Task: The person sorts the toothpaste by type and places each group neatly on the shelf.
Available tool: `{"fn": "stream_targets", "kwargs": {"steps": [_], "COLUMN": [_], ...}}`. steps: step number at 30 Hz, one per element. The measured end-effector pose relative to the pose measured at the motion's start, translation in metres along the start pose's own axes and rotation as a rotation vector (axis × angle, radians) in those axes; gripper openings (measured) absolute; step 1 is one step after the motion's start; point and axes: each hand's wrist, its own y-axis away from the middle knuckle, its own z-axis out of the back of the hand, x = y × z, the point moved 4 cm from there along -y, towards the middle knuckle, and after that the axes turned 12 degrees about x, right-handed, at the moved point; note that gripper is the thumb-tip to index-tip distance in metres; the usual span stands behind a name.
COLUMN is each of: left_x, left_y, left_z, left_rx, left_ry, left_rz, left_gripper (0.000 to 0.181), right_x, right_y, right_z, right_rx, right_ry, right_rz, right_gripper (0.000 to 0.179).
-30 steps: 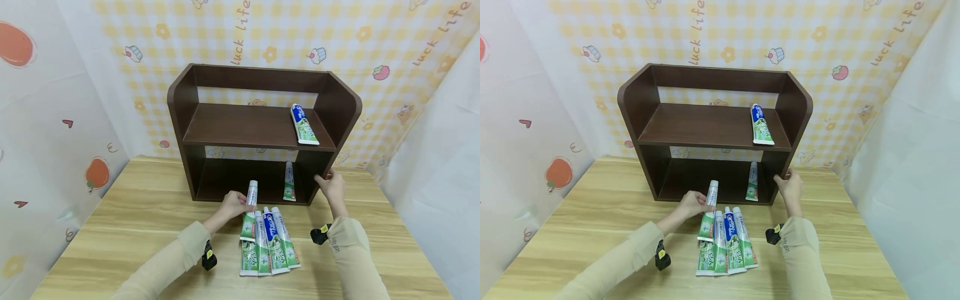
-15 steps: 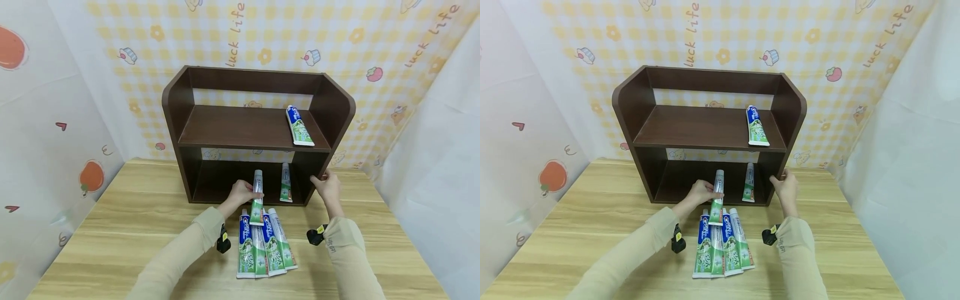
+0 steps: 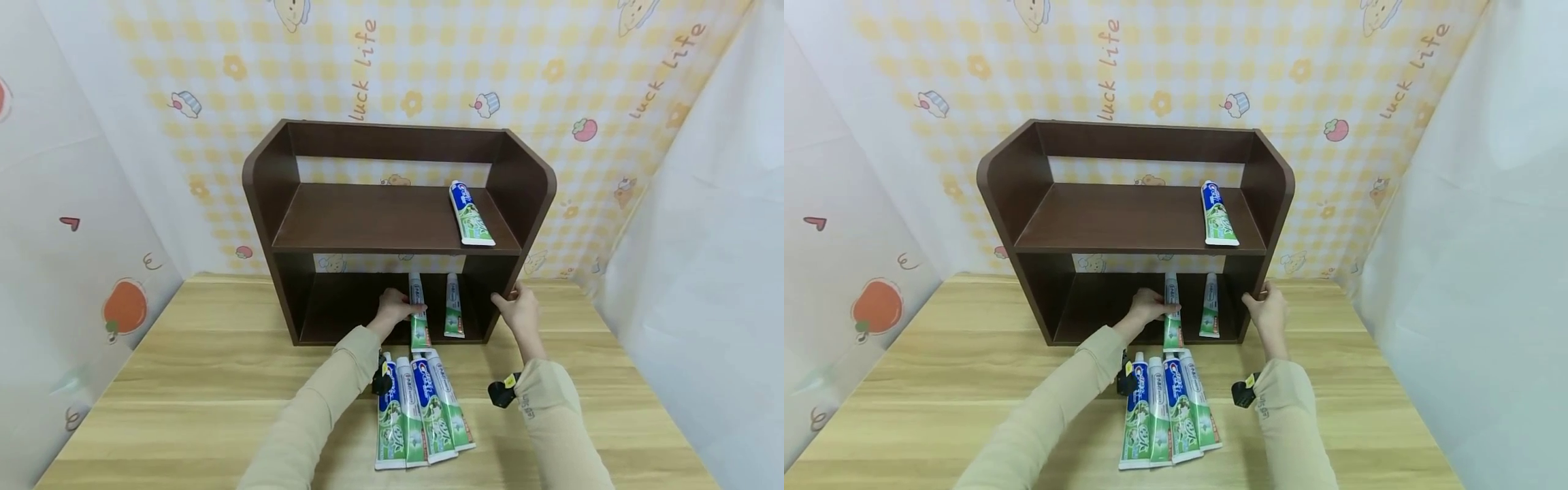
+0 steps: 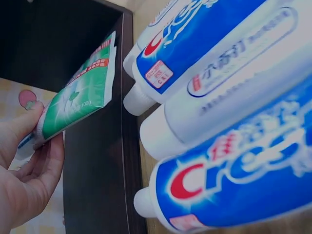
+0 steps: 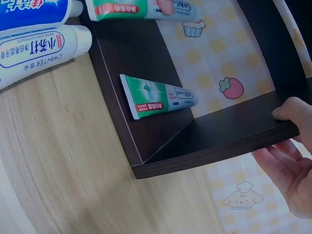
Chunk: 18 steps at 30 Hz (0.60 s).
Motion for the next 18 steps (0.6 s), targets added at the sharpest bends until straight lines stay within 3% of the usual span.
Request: {"fn": "stream_targets", "kwargs": {"steps": [7, 11, 12, 13, 17, 18], "left_x": [0.003, 0.013, 0.015, 0.027, 0.056, 0.066], "left_y": [-0.018, -0.033, -0.036, -0.05, -0.086, -0.095], "left_z": [-0.001, -0.003, -0.002, -0.004, -0.007, -0.009], "left_rx": [-0.064, -0.068, -0.075, -0.076, -0.069, -0.077], "left_ry": [0.046, 0.102, 0.098, 0.101, 0.095, 0.097], "left_rz": [0.004, 0.017, -0.005, -0.049, -0.079, -0.13], "left_gripper": [0.031, 0.033, 0.034, 0.035, 0.042, 0.042], "right_x": [-0.001, -0.002, -0.002, -0.003, -0.003, -0.003], "right_y": [-0.002, -0.001, -0.001, 0.0, 0.001, 0.001], "right_z": [0.0, -0.001, -0.001, -0.002, -0.002, -0.002], "right_rx": [-0.005, 0.001, 0.005, 0.007, 0.001, -0.001], "right_ry": [-0.007, -0.006, -0.007, -0.004, -0.008, -0.005], "right_rz": [0.011, -0.001, -0.002, -0.003, -0.002, -0.003], "right_gripper": [0.021, 0.022, 0.022, 0.023, 0.023, 0.023]}}
